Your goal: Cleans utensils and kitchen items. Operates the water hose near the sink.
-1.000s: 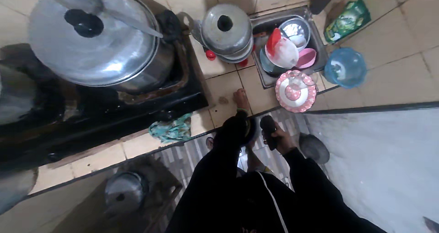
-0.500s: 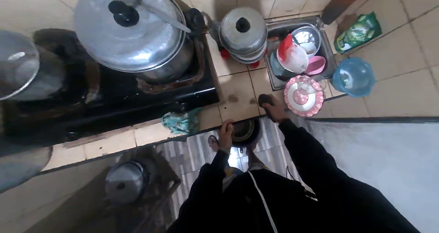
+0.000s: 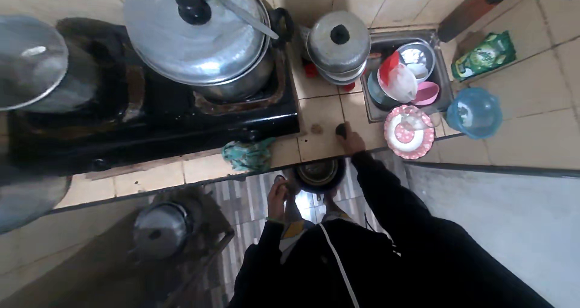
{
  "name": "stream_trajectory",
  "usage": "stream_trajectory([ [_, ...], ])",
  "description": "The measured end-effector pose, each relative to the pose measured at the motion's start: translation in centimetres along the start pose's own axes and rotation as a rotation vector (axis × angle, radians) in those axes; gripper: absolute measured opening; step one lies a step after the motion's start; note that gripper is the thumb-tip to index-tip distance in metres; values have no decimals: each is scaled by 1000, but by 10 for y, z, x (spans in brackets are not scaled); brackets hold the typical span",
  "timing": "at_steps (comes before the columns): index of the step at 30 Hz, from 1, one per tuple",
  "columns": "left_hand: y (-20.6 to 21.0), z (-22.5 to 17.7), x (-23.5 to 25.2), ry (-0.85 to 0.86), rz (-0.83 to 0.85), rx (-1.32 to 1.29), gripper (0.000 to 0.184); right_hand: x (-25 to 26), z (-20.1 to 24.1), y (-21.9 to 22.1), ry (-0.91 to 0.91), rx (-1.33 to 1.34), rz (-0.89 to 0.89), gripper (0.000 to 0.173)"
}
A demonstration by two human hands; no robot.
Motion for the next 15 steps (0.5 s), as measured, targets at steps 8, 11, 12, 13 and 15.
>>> stream_trajectory([
  [8,-12,18,-1,-84,-20,-27,27,-49,28,-88,-171,257,-248,65],
  [11,-14,20,-4,-117,-37,-52,26,-26,15,-41,-92,123,-184,65],
  [12,-14,19,-6,-116,-36,-54,26,-12,4,-18,-42,50,-108,67],
  [13,-15,16,-6,-112,-37,-53,26,-4,-2,-5,-8,15,-53,68],
  [15,-16,12,-6,-100,-37,-55,25,7,-6,-8,-6,57,2,65],
])
Point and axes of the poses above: each hand's wrist, its own x-axis towards the middle knuckle, its own y-axis out of the palm, z = x × y, the point moved 9 cm from there along x, towards the middle knuckle, and after that the axes turned 1 degree about -x, right-handed, at the moved point
